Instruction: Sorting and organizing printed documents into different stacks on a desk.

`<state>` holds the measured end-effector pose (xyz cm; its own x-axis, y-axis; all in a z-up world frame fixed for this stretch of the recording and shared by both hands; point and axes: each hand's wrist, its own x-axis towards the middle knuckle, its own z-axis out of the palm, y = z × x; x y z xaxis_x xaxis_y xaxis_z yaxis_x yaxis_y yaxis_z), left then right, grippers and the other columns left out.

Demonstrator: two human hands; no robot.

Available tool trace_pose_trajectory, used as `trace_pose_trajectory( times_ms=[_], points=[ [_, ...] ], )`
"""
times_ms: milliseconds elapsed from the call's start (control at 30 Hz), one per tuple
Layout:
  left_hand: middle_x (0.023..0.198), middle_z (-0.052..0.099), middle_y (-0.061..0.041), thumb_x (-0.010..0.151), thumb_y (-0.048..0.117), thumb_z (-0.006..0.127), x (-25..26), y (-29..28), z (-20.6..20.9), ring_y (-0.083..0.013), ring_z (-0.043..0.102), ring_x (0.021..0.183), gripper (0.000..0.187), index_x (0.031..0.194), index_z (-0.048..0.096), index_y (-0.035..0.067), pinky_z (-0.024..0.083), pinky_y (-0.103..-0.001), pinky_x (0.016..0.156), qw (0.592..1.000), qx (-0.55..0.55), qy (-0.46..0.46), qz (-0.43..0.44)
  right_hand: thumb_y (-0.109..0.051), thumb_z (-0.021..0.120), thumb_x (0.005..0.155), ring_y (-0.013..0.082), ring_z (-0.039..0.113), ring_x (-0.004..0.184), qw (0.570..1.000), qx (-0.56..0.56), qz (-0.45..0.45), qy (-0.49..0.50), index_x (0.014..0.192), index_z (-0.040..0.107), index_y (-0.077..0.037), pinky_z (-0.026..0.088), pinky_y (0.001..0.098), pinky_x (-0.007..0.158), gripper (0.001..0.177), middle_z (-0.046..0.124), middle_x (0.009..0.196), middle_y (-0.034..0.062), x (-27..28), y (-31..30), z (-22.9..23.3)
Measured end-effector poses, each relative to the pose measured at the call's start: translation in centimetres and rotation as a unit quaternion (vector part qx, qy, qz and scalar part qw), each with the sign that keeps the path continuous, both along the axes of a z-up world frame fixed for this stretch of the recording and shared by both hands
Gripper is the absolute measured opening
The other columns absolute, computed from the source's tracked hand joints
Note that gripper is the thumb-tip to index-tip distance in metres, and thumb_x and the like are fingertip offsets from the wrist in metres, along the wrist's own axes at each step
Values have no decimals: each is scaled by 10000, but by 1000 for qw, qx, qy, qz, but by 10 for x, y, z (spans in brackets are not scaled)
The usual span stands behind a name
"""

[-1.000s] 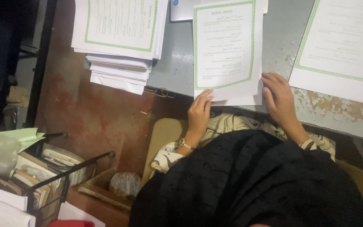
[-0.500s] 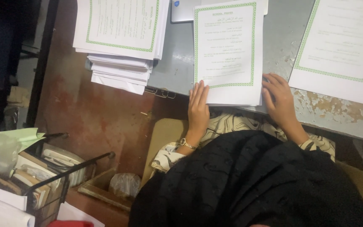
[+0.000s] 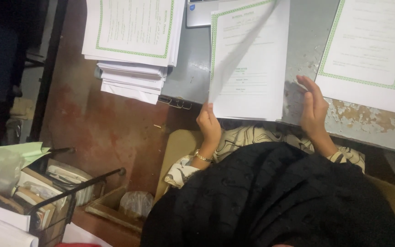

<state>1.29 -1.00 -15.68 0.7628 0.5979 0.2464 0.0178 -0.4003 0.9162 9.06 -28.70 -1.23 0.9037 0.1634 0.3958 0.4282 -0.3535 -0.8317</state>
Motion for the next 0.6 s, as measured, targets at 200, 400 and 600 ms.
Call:
trace_pose_trajectory(
  times_ms=[200,400,600],
  points=[
    [1141,737,-173,1094,212,531,1,-4,47,-136,607,1110,305,1222,696,-10,515,-402,1005,965,-249,-35,72,-230,321,1156,427,538,1312,999,31,8,-16,1464,453,49,485,535,1039,436,567,1418,269,-1,0,7],
    [1484,504,-228,1120,209,457,8,-19,124,-323,492,1374,398,1465,476,12,370,-486,1198,823,-539,-146,105,-76,592,1042,426,551,1327,985,-88,53,-137,1328,626,32,457,545,1105,307,610,1395,239,-7,14,8],
    [1505,464,-200,1088,156,513,2,-17,106,-346,466,1392,449,1509,401,49,420,-503,1173,866,-495,-54,46,-94,802,843,416,532,1351,966,-118,157,-168,1314,658,-24,424,491,1150,498,578,1458,215,-18,79,23]
  ],
)
